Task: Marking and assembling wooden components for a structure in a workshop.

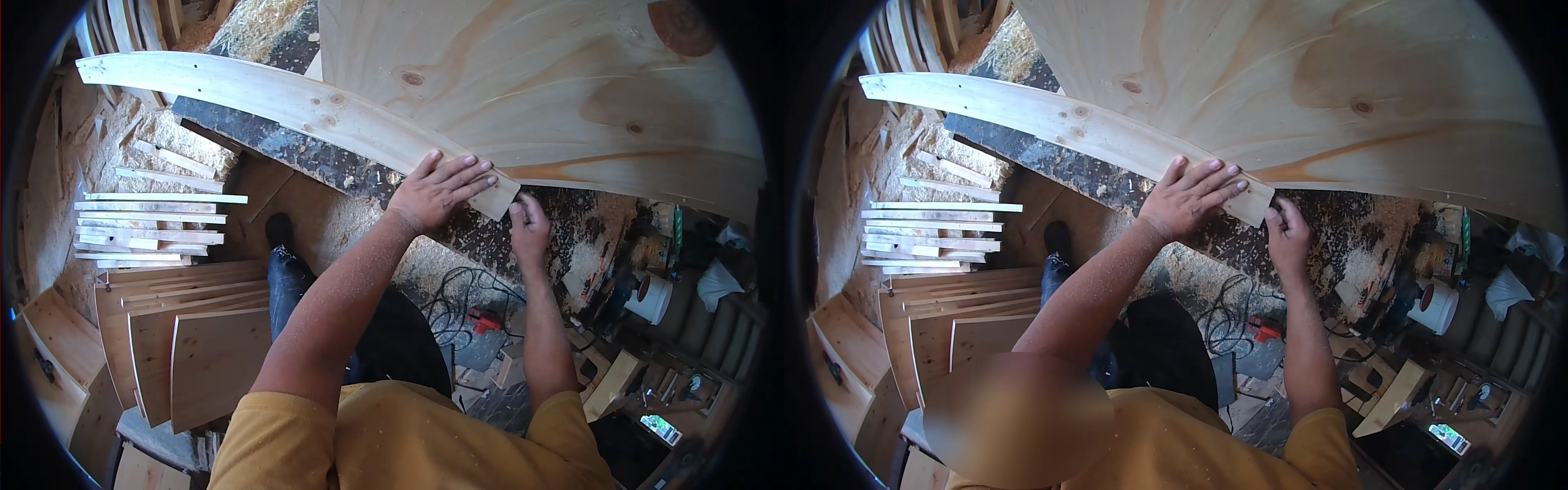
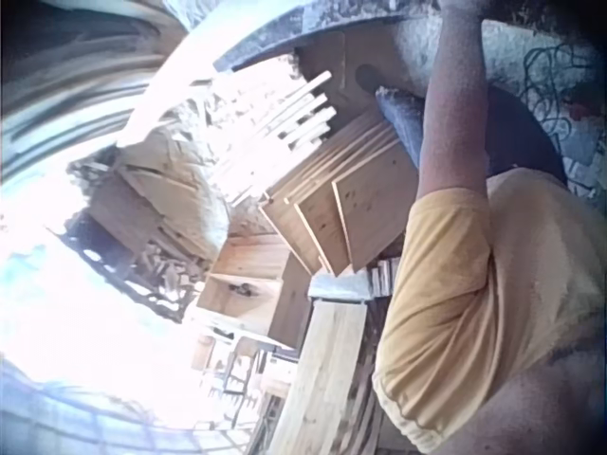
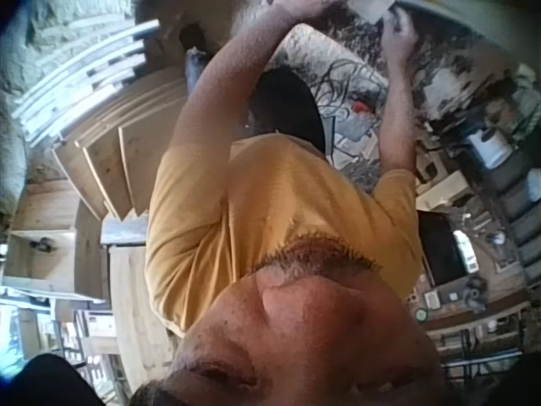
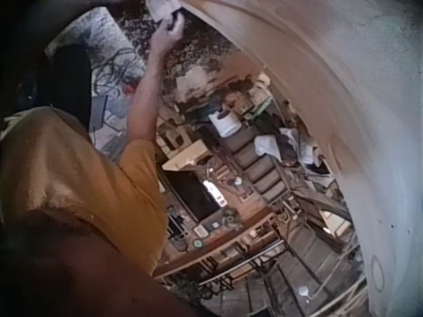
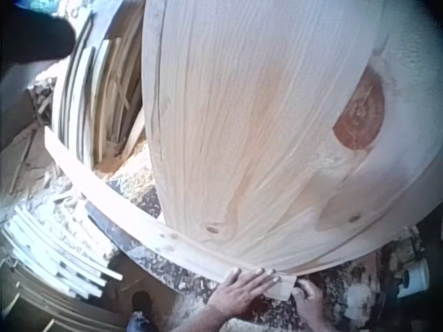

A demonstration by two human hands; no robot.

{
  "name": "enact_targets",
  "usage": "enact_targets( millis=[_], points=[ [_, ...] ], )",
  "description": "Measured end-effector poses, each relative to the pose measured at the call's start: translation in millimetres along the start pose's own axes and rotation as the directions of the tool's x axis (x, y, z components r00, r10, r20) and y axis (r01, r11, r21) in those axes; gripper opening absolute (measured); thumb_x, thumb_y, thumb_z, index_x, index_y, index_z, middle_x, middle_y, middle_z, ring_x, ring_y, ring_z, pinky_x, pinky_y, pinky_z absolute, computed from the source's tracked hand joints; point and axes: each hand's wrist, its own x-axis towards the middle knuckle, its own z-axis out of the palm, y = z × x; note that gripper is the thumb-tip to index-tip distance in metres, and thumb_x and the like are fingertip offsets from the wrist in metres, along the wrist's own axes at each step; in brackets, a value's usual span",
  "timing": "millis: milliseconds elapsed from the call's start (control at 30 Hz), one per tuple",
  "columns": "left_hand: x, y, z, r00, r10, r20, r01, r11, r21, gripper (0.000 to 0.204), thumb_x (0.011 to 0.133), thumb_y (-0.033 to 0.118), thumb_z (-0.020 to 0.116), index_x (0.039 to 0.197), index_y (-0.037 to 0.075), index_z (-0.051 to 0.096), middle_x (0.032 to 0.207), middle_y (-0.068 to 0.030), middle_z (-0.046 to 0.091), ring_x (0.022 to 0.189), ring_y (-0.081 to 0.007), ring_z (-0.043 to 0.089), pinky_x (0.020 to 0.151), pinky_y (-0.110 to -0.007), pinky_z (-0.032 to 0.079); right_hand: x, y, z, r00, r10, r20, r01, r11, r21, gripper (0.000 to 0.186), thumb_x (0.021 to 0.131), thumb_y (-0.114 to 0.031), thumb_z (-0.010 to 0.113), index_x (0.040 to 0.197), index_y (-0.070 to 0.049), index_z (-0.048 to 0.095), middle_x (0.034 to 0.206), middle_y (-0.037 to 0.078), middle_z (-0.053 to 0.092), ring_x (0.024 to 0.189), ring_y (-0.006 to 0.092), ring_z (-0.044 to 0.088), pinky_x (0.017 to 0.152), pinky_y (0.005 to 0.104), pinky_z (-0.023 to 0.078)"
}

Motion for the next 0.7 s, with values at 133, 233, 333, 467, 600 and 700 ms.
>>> enact_targets(
  millis=[133, 233, 333, 467, 600, 700],
  points=[
    [1, 0, -1, 1.0, 0.0, 0.006, 0.0, 1.0, -0.01, 0.059, 0.083, 0.039, 0.055, 0.138, 0.035, 0.035, 0.146, 0.011, 0.031, 0.132, -0.0098, 0.029, 0.107, -0.046, 0.02, 18, -8, 1, 0.984, 0.059, 0.166, -0.063, 0.998, 0.023, 0.021, 0.088, -0.017, 0.06, 0.08, 0.001, 0.054, 0.063, 0.006, 0.047, 0.06, 0.0103, 0.043, 0.054, 0.0263, 0.038],
    [1, 3, -1, 1.0, -0.003, -0.01, 0.003, 1.0, -0.025, 0.059, 0.083, 0.039, 0.055, 0.139, 0.036, 0.034, 0.146, 0.0114, 0.031, 0.133, -0.0096, 0.029, 0.108, -0.045, 0.019, 21, -4, 3, 0.984, 0.023, 0.176, -0.028, 0.999, 0.026, 0.023, 0.088, -0.018, 0.061, 0.076, 0.001, 0.053, 0.062, 0.009, 0.052, 0.058, 0.0122, 0.045, 0.053, 0.0292, 0.04],
    [2, 0, -3, 1.0, -0.008, 0.022, 0.008, 1.0, -0.02, 0.061, 0.083, 0.041, 0.055, 0.14, 0.037, 0.032, 0.146, 0.012, 0.03, 0.133, -0.0092, 0.028, 0.109, -0.045, 0.018, 29, -17, 1, 0.978, -0.037, 0.206, 0.033, 0.999, 0.023, 0.019, 0.088, -0.016, 0.06, 0.082, 0.002, 0.058, 0.066, 0.011, 0.057, 0.059, 0.0144, 0.052, 0.055, 0.0307, 0.042],
    [-1, 1, -2, 0.999, -0.026, 0.021, 0.026, 1.0, 0.009, 0.062, 0.083, 0.042, 0.054, 0.14, 0.037, 0.031, 0.147, 0.0124, 0.028, 0.134, -0.0087, 0.026, 0.109, -0.045, 0.017, 31, -6, -4, 0.957, -0.045, 0.287, 0.038, 0.999, 0.03, 0.019, 0.089, -0.016, 0.059, 0.091, 0.003, 0.061, 0.07, 0.012, 0.06, 0.062, 0.0159, 0.055, 0.058, 0.0304, 0.044],
    [-1, 1, -3, 0.999, -0.018, 0.033, 0.017, 0.999, 0.033, 0.061, 0.084, 0.042, 0.053, 0.14, 0.038, 0.029, 0.148, 0.0132, 0.026, 0.135, -0.0079, 0.025, 0.111, -0.044, 0.014, 32, -8, -8, 0.945, -0.027, 0.325, 0.02, 0.999, 0.027, 0.022, 0.091, -0.018, 0.057, 0.092, 0.004, 0.061, 0.072, 0.009, 0.06, 0.067, 0.0116, 0.053, 0.061, 0.0283, 0.043],
    [-1, 2, -7, 1.0, -0.01, 0.006, 0.01, 0.999, 0.036, 0.06, 0.084, 0.041, 0.052, 0.14, 0.037, 0.03, 0.148, 0.0138, 0.026, 0.135, -0.0064, 0.024, 0.112, -0.043, 0.013, 33, -4, -9, 0.938, -0.052, 0.342, 0.039, 0.998, 0.045, 0.024, 0.092, -0.019, 0.055, 0.097, 0.003, 0.062, 0.074, 0.007, 0.06, 0.069, 0.0103, 0.052, 0.063, 0.027, 0.043]
  ],
)
